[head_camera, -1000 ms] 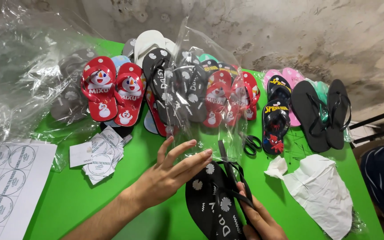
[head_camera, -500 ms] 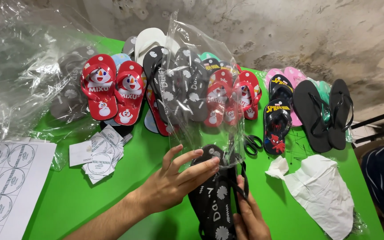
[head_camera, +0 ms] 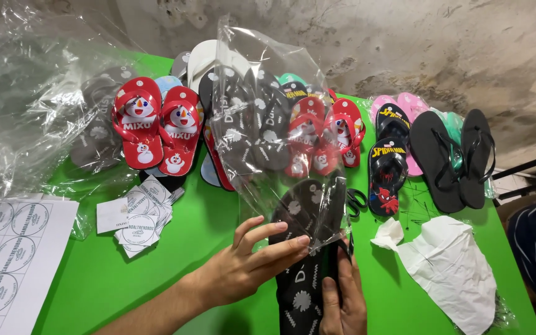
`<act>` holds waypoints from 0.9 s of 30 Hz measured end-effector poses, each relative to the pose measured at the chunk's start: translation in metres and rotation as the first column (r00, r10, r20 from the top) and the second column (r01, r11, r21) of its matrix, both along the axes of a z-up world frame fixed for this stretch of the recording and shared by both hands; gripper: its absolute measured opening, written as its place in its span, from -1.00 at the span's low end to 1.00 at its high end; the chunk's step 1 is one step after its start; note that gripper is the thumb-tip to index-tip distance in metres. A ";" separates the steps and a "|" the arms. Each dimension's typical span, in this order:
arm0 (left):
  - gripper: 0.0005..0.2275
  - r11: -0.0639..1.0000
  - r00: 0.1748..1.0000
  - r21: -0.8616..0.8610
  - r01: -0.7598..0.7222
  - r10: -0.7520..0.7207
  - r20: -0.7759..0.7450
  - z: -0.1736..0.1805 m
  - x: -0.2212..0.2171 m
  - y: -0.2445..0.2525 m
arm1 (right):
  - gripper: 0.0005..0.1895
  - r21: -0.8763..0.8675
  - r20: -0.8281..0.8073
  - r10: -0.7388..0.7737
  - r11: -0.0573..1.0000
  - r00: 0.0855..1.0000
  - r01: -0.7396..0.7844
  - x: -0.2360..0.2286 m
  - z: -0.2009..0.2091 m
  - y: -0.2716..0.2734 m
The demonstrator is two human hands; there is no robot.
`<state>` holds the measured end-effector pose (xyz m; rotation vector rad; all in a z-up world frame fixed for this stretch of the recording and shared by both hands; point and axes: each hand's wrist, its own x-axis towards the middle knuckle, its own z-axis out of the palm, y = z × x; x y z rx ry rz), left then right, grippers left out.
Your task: The person wipes a pair of black flip-flops with a white cloth, then places them into a clear plastic bag and seals it. The person then moves other flip-flops on the table.
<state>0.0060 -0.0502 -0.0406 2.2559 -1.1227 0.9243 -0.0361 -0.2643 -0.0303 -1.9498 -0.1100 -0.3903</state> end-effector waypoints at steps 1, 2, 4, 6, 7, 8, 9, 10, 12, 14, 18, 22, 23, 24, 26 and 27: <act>-0.60 1.000 1.000 0.001 0.002 -0.002 -0.001 0.000 -0.001 -0.002 | -0.45 0.001 -0.001 -0.002 1.000 1.000 0.002 0.001 0.001 0.000; -0.55 1.000 1.000 -0.011 0.014 -0.014 -0.024 0.000 -0.002 -0.004 | -0.45 -0.026 0.007 -0.001 1.000 1.000 0.001 0.002 0.001 -0.001; -0.49 0.999 0.998 -0.023 0.027 -0.028 -0.048 0.003 -0.004 -0.005 | -0.44 -0.052 0.014 0.000 0.999 1.000 0.001 0.005 0.000 -0.005; -0.52 1.000 0.999 0.007 0.026 -0.025 -0.025 0.008 -0.003 -0.003 | -0.47 -0.221 0.115 0.138 0.969 0.984 -0.110 0.008 -0.005 -0.013; -0.52 1.000 0.999 0.007 0.027 -0.027 -0.025 0.012 -0.002 -0.001 | -0.47 -0.221 0.115 0.137 0.969 0.984 -0.109 0.008 0.002 -0.013; -0.51 0.999 1.000 0.050 -0.002 0.003 -0.010 0.015 -0.001 0.001 | -0.47 -0.281 0.084 0.187 0.947 0.979 -0.157 0.008 0.009 -0.014; -0.49 0.995 0.999 0.093 -0.032 0.031 0.007 0.018 0.000 0.004 | -0.48 -0.339 0.049 0.235 0.918 0.971 -0.206 0.008 0.015 -0.014; -0.49 0.995 0.999 0.091 -0.034 0.034 0.004 0.021 0.000 0.006 | -0.48 -0.340 0.046 0.238 0.917 0.970 -0.209 0.008 0.017 -0.013; -0.51 0.991 0.999 0.130 -0.026 0.030 -0.030 0.028 0.001 0.012 | -0.40 -0.438 0.031 0.327 0.854 0.944 -0.282 0.009 0.021 -0.011; -0.57 0.989 1.000 0.148 -0.010 0.011 -0.001 0.028 -0.001 0.011 | -0.44 -0.441 0.083 0.376 0.844 0.923 -0.305 0.013 0.005 -0.016; -0.58 0.959 0.989 0.268 -0.088 0.052 0.138 0.022 -0.006 0.002 | -0.47 -0.318 0.061 0.364 0.890 0.929 -0.327 0.017 0.015 -0.006; -0.63 0.975 0.991 0.216 -0.051 0.022 0.135 0.010 -0.010 -0.007 | -0.46 -0.246 0.131 0.257 0.944 0.957 -0.220 0.021 0.011 -0.001; -0.62 0.984 0.994 0.177 -0.011 -0.008 0.106 0.008 -0.011 -0.009 | -0.42 -0.225 0.116 0.198 0.960 0.973 -0.168 0.023 0.008 -0.002; -0.62 0.990 0.996 0.137 0.029 -0.040 0.076 0.007 -0.013 -0.010 | -0.37 -0.205 0.099 0.138 0.972 0.985 -0.116 0.023 0.004 -0.002; -0.65 0.995 0.995 0.060 0.085 -0.087 0.044 0.004 -0.016 -0.015 | -0.38 -0.240 0.121 0.094 0.969 0.988 -0.062 0.028 0.003 -0.003; -0.68 0.990 0.990 -0.018 0.139 -0.139 0.016 0.003 -0.017 -0.017 | -0.38 -0.272 0.146 0.049 0.962 0.988 -0.007 0.030 0.002 -0.004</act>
